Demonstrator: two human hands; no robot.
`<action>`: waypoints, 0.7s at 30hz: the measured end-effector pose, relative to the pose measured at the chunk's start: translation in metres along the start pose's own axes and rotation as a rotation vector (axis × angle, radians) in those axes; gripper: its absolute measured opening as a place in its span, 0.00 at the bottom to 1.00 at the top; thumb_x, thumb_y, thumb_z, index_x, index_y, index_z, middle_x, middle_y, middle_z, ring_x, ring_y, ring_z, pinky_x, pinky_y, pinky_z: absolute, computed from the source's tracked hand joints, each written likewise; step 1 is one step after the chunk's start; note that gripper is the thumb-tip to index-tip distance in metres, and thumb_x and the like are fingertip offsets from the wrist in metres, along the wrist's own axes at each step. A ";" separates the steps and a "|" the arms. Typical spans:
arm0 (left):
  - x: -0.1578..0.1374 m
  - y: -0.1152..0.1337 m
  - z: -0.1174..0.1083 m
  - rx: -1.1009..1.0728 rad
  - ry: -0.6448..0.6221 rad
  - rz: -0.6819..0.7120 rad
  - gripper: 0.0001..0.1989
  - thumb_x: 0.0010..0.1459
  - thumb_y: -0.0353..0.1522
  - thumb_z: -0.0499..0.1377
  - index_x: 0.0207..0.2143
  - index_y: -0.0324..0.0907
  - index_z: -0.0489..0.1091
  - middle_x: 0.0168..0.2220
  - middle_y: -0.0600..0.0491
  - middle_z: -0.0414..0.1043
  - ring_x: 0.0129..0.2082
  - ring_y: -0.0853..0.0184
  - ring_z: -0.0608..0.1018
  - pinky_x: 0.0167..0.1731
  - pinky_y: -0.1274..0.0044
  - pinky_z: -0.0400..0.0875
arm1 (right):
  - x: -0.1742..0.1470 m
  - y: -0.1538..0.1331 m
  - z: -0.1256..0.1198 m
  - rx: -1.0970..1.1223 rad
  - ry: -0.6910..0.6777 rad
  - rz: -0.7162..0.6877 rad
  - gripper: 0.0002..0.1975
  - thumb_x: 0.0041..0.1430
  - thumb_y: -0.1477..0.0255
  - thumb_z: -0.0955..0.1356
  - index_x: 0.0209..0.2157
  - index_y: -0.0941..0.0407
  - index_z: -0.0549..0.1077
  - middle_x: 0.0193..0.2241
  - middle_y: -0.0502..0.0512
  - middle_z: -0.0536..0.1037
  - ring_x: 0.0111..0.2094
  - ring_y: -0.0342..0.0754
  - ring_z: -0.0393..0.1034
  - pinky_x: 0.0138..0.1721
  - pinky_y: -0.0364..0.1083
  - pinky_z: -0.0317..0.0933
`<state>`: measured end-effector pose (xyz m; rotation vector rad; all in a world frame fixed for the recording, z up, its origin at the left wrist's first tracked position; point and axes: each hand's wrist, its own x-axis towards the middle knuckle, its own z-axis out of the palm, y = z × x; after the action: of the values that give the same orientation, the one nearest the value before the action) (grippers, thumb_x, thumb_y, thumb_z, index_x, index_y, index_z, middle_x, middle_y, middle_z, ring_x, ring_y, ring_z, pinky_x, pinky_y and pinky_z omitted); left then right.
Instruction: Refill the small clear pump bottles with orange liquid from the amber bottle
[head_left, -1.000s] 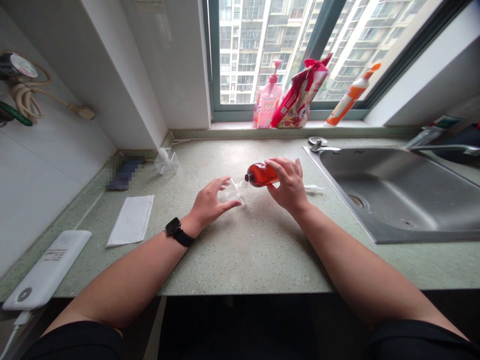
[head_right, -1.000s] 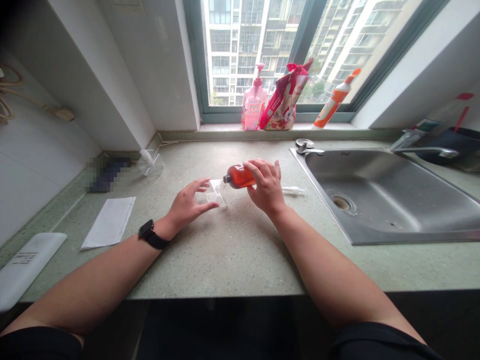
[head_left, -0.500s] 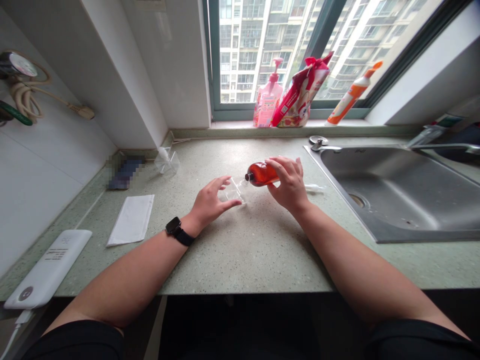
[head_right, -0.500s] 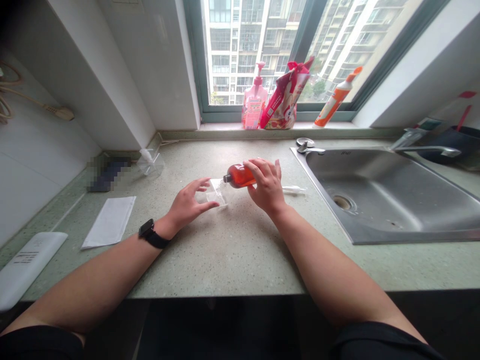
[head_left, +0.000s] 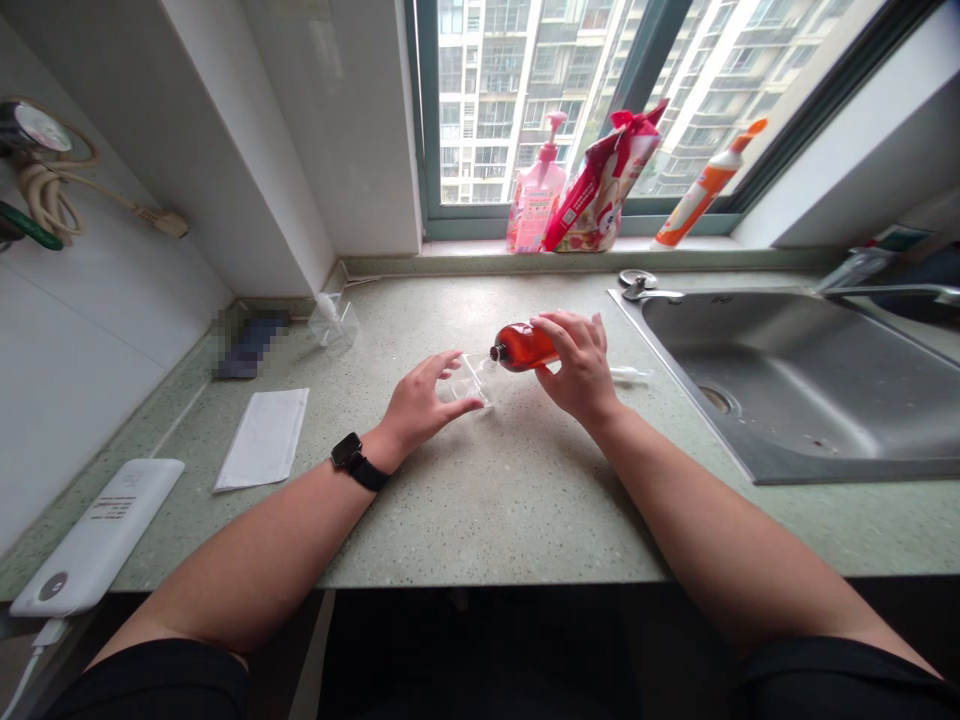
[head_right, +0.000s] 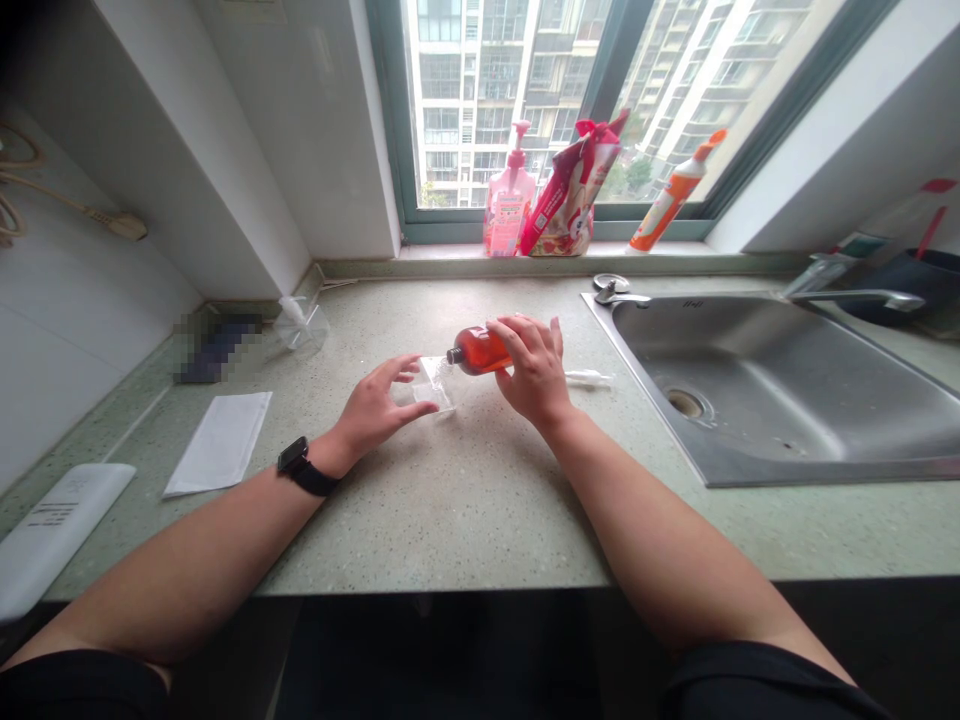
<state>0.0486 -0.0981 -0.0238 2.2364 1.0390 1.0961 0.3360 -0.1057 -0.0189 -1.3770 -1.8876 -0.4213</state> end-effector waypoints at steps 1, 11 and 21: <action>0.000 0.000 0.000 -0.001 -0.001 0.001 0.40 0.55 0.53 0.74 0.64 0.47 0.69 0.53 0.45 0.80 0.48 0.56 0.85 0.51 0.61 0.83 | 0.000 0.000 0.000 -0.001 -0.001 0.000 0.38 0.58 0.79 0.70 0.67 0.39 0.64 0.62 0.53 0.76 0.66 0.63 0.67 0.75 0.75 0.44; 0.000 0.002 -0.001 0.008 -0.006 -0.006 0.40 0.56 0.53 0.74 0.64 0.47 0.68 0.53 0.45 0.80 0.48 0.56 0.85 0.51 0.61 0.82 | 0.001 -0.001 -0.001 -0.010 0.008 -0.009 0.36 0.59 0.79 0.70 0.66 0.41 0.66 0.62 0.54 0.76 0.66 0.63 0.68 0.75 0.75 0.45; 0.000 0.000 0.000 0.005 -0.010 -0.005 0.39 0.56 0.52 0.74 0.64 0.47 0.68 0.54 0.45 0.80 0.48 0.56 0.85 0.51 0.61 0.83 | 0.001 0.000 -0.001 -0.025 0.007 -0.019 0.37 0.59 0.79 0.70 0.67 0.40 0.65 0.62 0.55 0.76 0.66 0.64 0.68 0.74 0.76 0.46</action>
<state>0.0488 -0.0982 -0.0233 2.2393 1.0438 1.0798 0.3363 -0.1062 -0.0177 -1.3729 -1.8966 -0.4598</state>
